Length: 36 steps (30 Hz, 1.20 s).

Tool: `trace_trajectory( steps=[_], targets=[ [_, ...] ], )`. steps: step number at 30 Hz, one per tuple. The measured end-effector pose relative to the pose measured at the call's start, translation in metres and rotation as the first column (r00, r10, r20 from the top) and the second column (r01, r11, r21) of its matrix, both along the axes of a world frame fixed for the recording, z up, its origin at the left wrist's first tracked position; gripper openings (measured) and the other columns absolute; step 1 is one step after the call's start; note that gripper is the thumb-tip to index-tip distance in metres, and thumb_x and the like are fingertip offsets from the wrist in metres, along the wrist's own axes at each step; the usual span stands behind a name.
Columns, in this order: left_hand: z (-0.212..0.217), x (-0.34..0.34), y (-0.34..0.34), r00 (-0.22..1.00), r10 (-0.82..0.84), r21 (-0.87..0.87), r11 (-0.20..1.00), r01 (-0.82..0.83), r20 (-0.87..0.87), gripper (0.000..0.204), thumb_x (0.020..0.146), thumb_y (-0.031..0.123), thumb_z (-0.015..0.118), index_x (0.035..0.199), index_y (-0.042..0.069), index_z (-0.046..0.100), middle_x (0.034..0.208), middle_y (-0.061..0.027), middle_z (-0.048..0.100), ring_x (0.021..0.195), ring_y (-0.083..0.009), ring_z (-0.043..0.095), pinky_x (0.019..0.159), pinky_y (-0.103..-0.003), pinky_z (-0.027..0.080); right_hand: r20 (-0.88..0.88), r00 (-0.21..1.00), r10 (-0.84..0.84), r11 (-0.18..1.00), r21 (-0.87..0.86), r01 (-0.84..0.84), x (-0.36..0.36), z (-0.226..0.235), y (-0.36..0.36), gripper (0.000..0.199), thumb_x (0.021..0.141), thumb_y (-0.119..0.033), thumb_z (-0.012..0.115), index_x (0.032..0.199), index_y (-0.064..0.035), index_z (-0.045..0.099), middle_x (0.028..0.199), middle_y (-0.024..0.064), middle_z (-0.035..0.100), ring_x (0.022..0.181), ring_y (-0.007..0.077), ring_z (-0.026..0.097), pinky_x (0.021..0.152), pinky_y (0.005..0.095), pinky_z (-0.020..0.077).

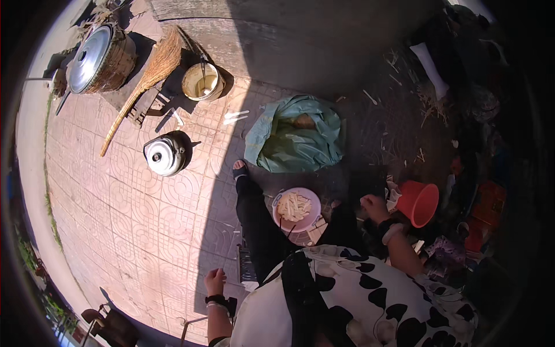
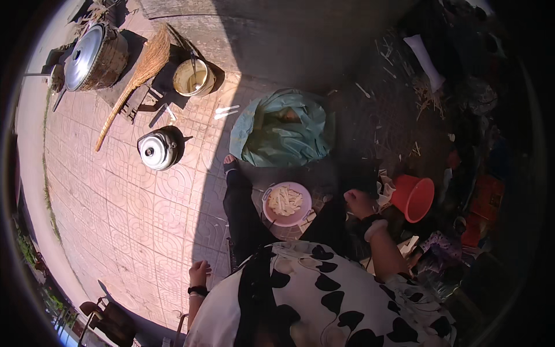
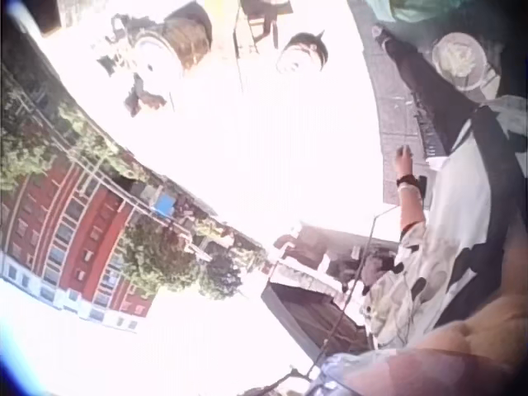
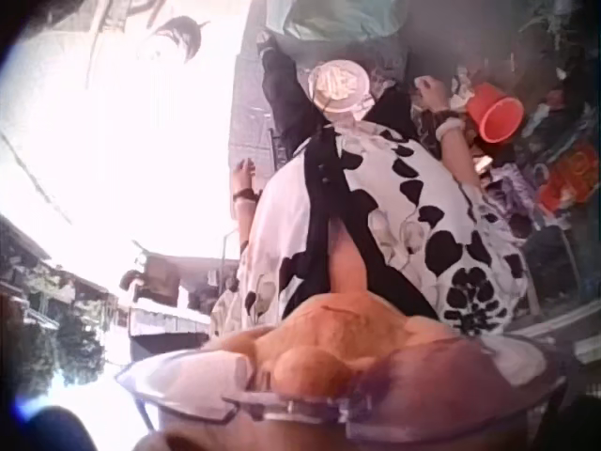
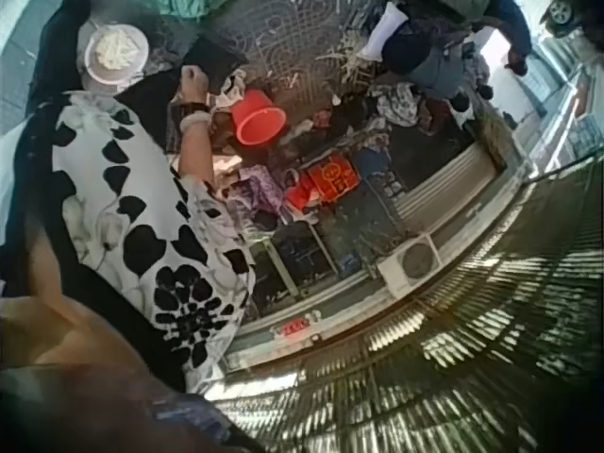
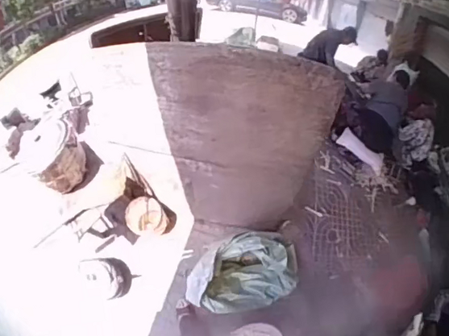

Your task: Bundling wooden spoons with rubber bands and placing them in a bag.

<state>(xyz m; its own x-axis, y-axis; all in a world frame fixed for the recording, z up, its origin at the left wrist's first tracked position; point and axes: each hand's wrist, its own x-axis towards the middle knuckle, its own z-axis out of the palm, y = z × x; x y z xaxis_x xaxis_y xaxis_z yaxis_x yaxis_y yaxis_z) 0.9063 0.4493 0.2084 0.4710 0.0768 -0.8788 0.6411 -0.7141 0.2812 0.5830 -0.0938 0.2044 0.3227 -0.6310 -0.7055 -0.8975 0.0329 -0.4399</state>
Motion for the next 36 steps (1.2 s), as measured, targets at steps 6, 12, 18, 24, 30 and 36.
trace_trajectory(
  steps=[6,12,18,24,30,36],
  targets=[
    [0.001,0.244,-0.171,0.946,-0.050,-0.282,0.948,0.146,0.321,0.049,0.091,0.029,0.073,0.129,0.000,0.061,0.118,-0.0134,0.066,0.108,-0.0204,0.061,0.093,-0.035,0.049,-0.084,0.988,-0.126,0.992,0.006,0.127,0.083,0.045,0.031,0.027,0.093,-0.028,0.066,0.097,-0.0018,0.071,0.078,0.0074,0.071,0.074,0.0148,0.067,0.071,0.0311,0.0513],
    [-0.023,0.257,-0.288,0.839,-0.352,-0.393,0.762,0.514,0.414,0.074,0.081,0.033,0.082,0.140,-0.002,0.051,0.129,-0.0208,0.060,0.121,-0.0299,0.056,0.100,-0.041,0.044,-0.081,0.995,-0.053,0.999,-0.003,0.053,0.160,0.014,0.030,0.030,0.098,-0.030,0.062,0.107,-0.0024,0.070,0.090,0.0041,0.070,0.081,0.0132,0.065,0.074,0.0321,0.0520],
    [-0.051,0.213,-0.374,0.496,-0.623,-0.183,0.497,0.848,0.605,0.100,0.072,0.041,0.086,0.148,0.001,0.036,0.144,-0.0270,0.044,0.135,-0.0424,0.041,0.112,-0.049,0.034,0.128,0.987,-0.095,0.996,0.016,0.093,0.202,-0.076,0.000,0.030,0.098,-0.029,0.061,0.108,-0.0020,0.069,0.087,0.0034,0.067,0.077,0.0123,0.060,0.071,0.0310,0.0496],
    [-0.104,0.199,-0.412,0.475,-0.661,-0.154,0.483,0.862,0.581,0.103,0.075,0.043,0.083,0.153,0.002,0.029,0.151,-0.0256,0.037,0.140,-0.0411,0.035,0.115,-0.050,0.029,0.309,0.951,-0.016,0.999,-0.039,0.030,0.287,-0.153,-0.020,0.028,0.092,-0.028,0.063,0.097,-0.0003,0.069,0.085,0.0179,0.069,0.084,0.0315,0.068,0.076,0.0405,0.0510],
    [-0.171,0.225,-0.385,0.726,-0.531,-0.202,0.728,0.655,0.436,0.049,0.094,0.032,0.066,0.127,-0.004,0.061,0.125,-0.0225,0.062,0.120,-0.0353,0.058,0.103,-0.040,0.045,0.212,0.974,0.080,0.991,-0.123,-0.055,0.296,-0.226,-0.047,0.031,0.095,-0.027,0.065,0.114,-0.0019,0.067,0.099,0.0170,0.070,0.092,0.0283,0.069,0.081,0.0385,0.0520],
    [-0.264,0.251,-0.385,0.655,-0.646,-0.132,0.665,0.735,0.391,0.029,0.088,0.026,0.068,0.105,0.004,0.073,0.100,-0.0157,0.073,0.095,-0.0318,0.070,0.084,-0.041,0.055,0.335,0.929,-0.157,0.984,-0.027,0.176,0.281,-0.250,-0.043,0.027,0.096,-0.023,0.064,0.111,-0.0006,0.066,0.102,0.0200,0.069,0.095,0.0343,0.068,0.082,0.0400,0.0522]
  ],
)
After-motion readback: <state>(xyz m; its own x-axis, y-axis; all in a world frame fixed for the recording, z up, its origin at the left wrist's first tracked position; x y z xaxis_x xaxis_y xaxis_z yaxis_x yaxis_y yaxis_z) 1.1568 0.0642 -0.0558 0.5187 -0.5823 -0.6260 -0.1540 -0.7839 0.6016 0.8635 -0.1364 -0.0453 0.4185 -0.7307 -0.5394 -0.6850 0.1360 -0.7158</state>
